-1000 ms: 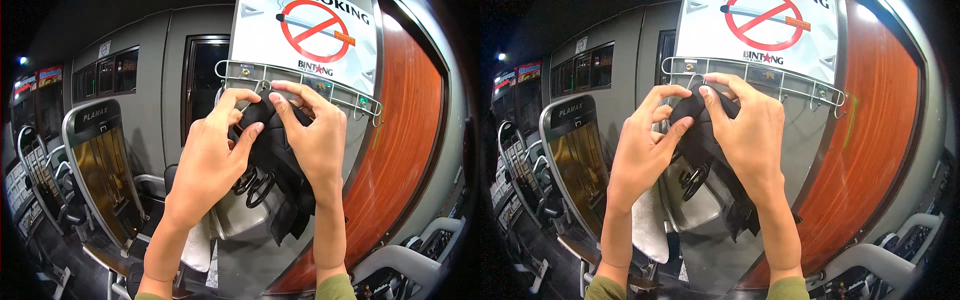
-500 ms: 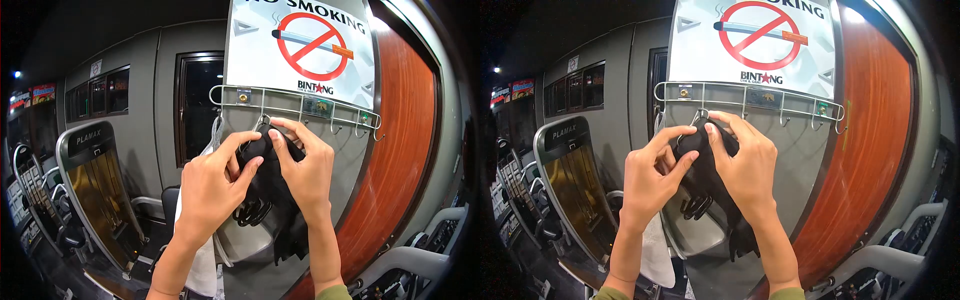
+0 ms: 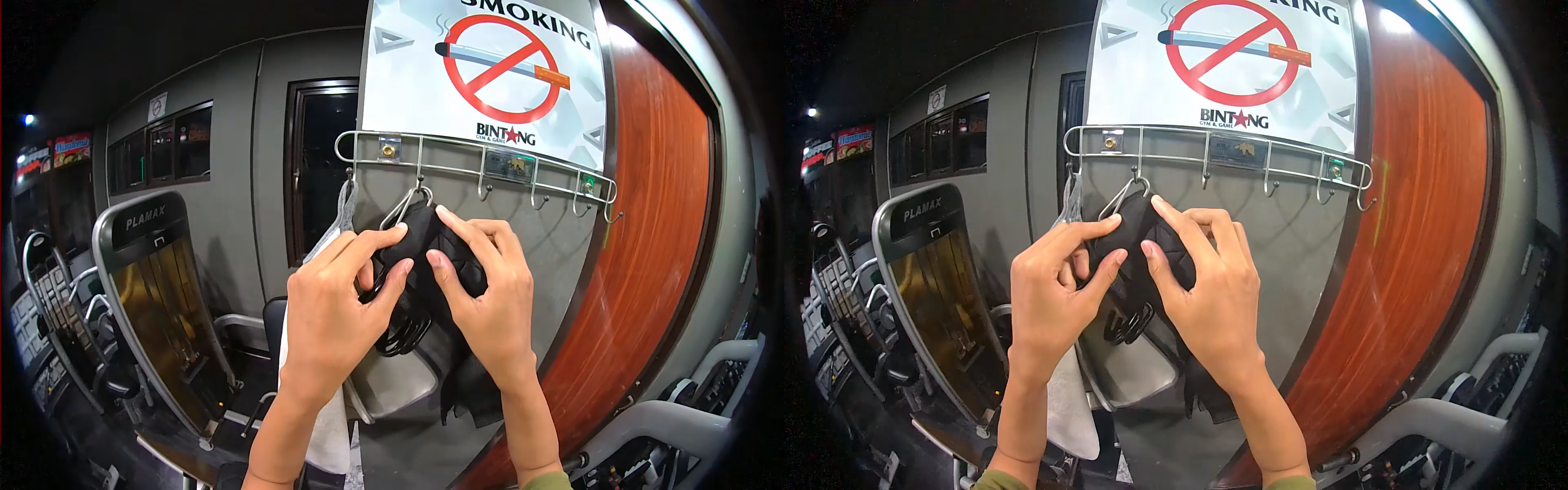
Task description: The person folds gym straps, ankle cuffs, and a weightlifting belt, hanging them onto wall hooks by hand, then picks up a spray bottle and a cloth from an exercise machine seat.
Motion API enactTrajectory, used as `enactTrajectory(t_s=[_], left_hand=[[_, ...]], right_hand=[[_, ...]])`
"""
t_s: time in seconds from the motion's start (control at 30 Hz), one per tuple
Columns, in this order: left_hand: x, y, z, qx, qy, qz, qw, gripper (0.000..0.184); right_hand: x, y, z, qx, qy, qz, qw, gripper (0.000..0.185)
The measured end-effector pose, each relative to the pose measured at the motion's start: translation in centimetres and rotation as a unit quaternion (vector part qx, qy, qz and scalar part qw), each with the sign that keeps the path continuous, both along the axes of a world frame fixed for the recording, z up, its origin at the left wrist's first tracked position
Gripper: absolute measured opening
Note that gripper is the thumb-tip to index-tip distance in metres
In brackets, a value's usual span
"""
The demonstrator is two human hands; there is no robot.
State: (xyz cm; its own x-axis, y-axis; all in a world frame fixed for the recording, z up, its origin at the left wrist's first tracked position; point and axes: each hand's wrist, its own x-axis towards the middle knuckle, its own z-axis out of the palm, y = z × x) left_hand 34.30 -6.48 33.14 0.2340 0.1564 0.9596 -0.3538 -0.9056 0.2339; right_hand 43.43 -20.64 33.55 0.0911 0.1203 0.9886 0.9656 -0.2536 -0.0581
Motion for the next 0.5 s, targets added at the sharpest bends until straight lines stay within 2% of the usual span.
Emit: enactTrajectory(t_s=[0.03,0.17,0.3,0.37,0.43,0.5], left_hand=[[0.1,0.2,-0.2,0.010,-0.016,-0.002,1.000,0.030],[-1.1,-0.7,-0.6,0.015,-0.047,0.031,0.998,0.032],[-3.4,-1.7,-1.9,0.024,-0.047,0.048,0.997,0.031],[-4.9,-2.3,-2.9,-0.017,-0.014,0.045,0.999,0.026],[-6.2,-2.2,-4.3,-0.027,-0.009,0.059,0.998,0.026],[-7.8,-2.0,-5.8,-0.076,0.018,0.035,0.996,0.027]], right_hand=[[-0.2,-0.2,-0.3,0.000,-0.035,-0.034,0.999,0.032],[-2.1,-1.6,-1.9,-0.004,-0.058,-0.051,0.997,0.030],[-4.3,-2.4,-4.6,-0.032,-0.117,0.050,0.991,0.023],[-5.0,-2.3,-6.4,-0.044,-0.106,0.126,0.985,0.023],[-6.2,-2.4,-7.9,-0.074,-0.052,0.200,0.976,0.026],[-6.8,-1.9,-10.2,-0.092,0.067,0.337,0.935,0.027]])
